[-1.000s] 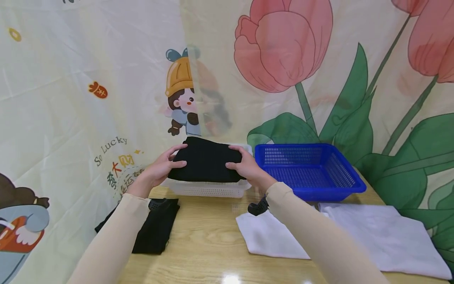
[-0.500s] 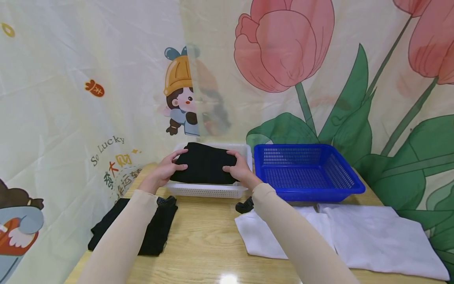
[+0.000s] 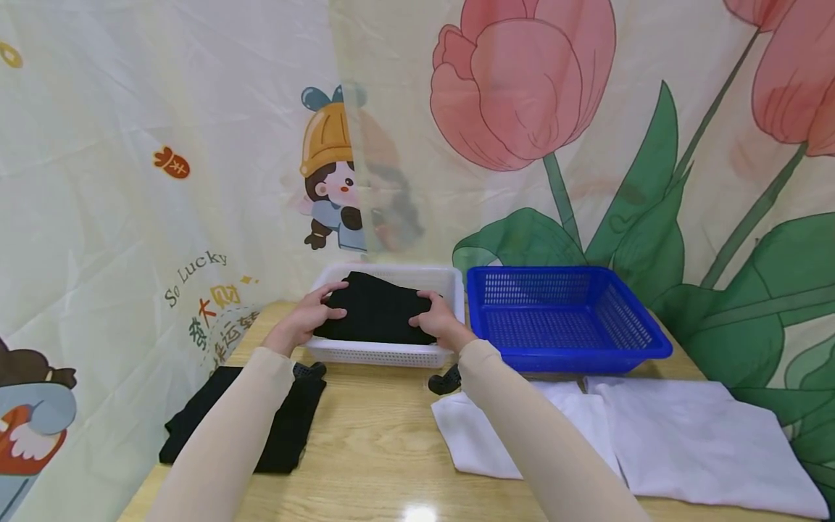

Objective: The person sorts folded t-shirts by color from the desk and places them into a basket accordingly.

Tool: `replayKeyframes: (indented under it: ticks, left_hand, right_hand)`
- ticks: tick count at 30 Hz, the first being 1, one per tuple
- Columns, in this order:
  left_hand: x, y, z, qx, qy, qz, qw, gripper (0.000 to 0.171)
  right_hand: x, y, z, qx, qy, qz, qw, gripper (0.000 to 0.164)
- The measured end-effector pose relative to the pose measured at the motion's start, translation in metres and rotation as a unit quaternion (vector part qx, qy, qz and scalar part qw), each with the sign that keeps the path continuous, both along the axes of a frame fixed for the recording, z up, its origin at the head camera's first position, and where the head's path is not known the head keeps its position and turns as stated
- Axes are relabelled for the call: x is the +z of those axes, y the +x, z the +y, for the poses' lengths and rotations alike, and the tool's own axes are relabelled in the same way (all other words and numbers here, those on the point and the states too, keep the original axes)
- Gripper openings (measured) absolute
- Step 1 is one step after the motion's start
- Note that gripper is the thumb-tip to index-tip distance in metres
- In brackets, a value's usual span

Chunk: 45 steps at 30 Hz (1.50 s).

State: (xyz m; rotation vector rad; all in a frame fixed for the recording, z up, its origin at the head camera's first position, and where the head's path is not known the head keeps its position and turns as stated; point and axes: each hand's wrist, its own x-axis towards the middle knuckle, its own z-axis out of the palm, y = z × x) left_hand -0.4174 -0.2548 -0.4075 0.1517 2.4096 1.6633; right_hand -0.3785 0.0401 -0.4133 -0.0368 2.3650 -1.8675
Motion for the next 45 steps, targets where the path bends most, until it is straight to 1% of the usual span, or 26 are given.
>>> replayKeyframes:
  ticks: [4, 6, 9, 11, 16, 20, 24, 26, 28, 30, 32, 34, 36, 37, 38, 40, 41, 42, 43, 45]
  left_hand:
    - [0.000, -0.001, -0.006, 0.002, 0.005, -0.010, 0.9999, 0.074]
    - [0.000, -0.001, -0.006, 0.008, 0.005, -0.018, 0.9998, 0.075]
    - [0.000, -0.003, -0.002, 0.024, 0.005, -0.021, 0.9995, 0.075]
    - [0.002, -0.004, 0.001, 0.027, 0.005, -0.020, 0.9994, 0.075]
    - [0.004, -0.005, 0.009, 0.024, -0.002, -0.029, 0.9993, 0.075]
    - [0.003, -0.005, 0.014, 0.036, -0.012, -0.035, 0.9987, 0.074]
    - [0.002, -0.007, 0.017, 0.041, -0.015, -0.026, 0.9987, 0.074]
    - [0.000, -0.009, 0.018, 0.033, -0.023, -0.020, 0.9990, 0.073]
    - [-0.003, -0.010, 0.018, 0.026, -0.032, -0.021, 0.9989, 0.073]
    - [-0.005, -0.010, 0.018, 0.018, -0.041, -0.029, 0.9986, 0.073]
    - [-0.007, -0.008, 0.018, 0.009, -0.045, -0.046, 0.9979, 0.073]
    - [-0.006, -0.006, 0.017, 0.004, -0.045, -0.060, 0.9972, 0.073]
    - [-0.002, -0.003, 0.015, -0.013, -0.051, -0.074, 0.9958, 0.073]
    - [0.001, -0.002, 0.013, -0.026, -0.061, -0.074, 0.9950, 0.073]
    - [0.005, -0.001, 0.011, -0.040, -0.071, -0.069, 0.9942, 0.072]
    - [0.014, 0.004, 0.007, -0.073, -0.094, -0.053, 0.9915, 0.069]
    - [0.020, 0.007, 0.004, -0.091, -0.103, -0.041, 0.9896, 0.068]
    - [0.024, 0.010, 0.000, -0.109, -0.111, -0.020, 0.9876, 0.066]
    - [0.029, 0.013, -0.004, -0.123, -0.111, -0.001, 0.9861, 0.064]
    - [0.036, 0.020, -0.014, -0.140, -0.100, 0.033, 0.9846, 0.061]
  right_hand:
    - [0.002, 0.000, -0.005, 0.010, 0.009, -0.009, 1.000, 0.071]
    - [0.001, -0.001, -0.007, 0.011, 0.004, -0.015, 1.000, 0.072]
    - [0.000, -0.004, -0.008, 0.002, -0.003, -0.021, 1.000, 0.071]
    - [-0.001, -0.006, -0.006, -0.007, -0.009, -0.016, 1.000, 0.071]
    - [-0.006, -0.010, -0.003, -0.030, -0.009, -0.009, 0.999, 0.069]
    - [-0.009, -0.012, -0.002, -0.029, -0.012, -0.018, 0.999, 0.070]
    - [-0.011, -0.014, -0.002, -0.025, -0.016, -0.019, 0.999, 0.073]
    - [-0.012, -0.015, -0.002, -0.021, -0.012, -0.022, 0.999, 0.074]
    - [-0.013, -0.015, -0.001, -0.010, -0.005, -0.031, 0.999, 0.075]
    - [-0.012, -0.014, -0.001, 0.004, -0.002, -0.046, 0.999, 0.075]
    - [-0.012, -0.012, -0.001, 0.017, 0.001, -0.061, 0.998, 0.076]
    - [-0.010, -0.010, -0.001, 0.024, 0.000, -0.073, 0.997, 0.075]
    - [-0.005, -0.008, 0.000, 0.028, 0.009, -0.075, 0.997, 0.074]
    - [-0.002, -0.007, 0.000, 0.032, 0.017, -0.072, 0.997, 0.074]
    - [0.002, -0.006, 0.001, 0.034, 0.026, -0.067, 0.997, 0.074]
    - [0.011, -0.003, 0.003, 0.046, 0.053, -0.046, 0.996, 0.072]
    - [0.016, -0.001, 0.004, 0.053, 0.066, -0.035, 0.996, 0.071]
    - [0.022, 0.001, 0.005, 0.060, 0.080, -0.023, 0.995, 0.070]
    - [0.027, 0.004, 0.006, 0.067, 0.087, -0.011, 0.994, 0.069]
    - [0.038, 0.012, 0.008, 0.081, 0.095, 0.010, 0.992, 0.067]
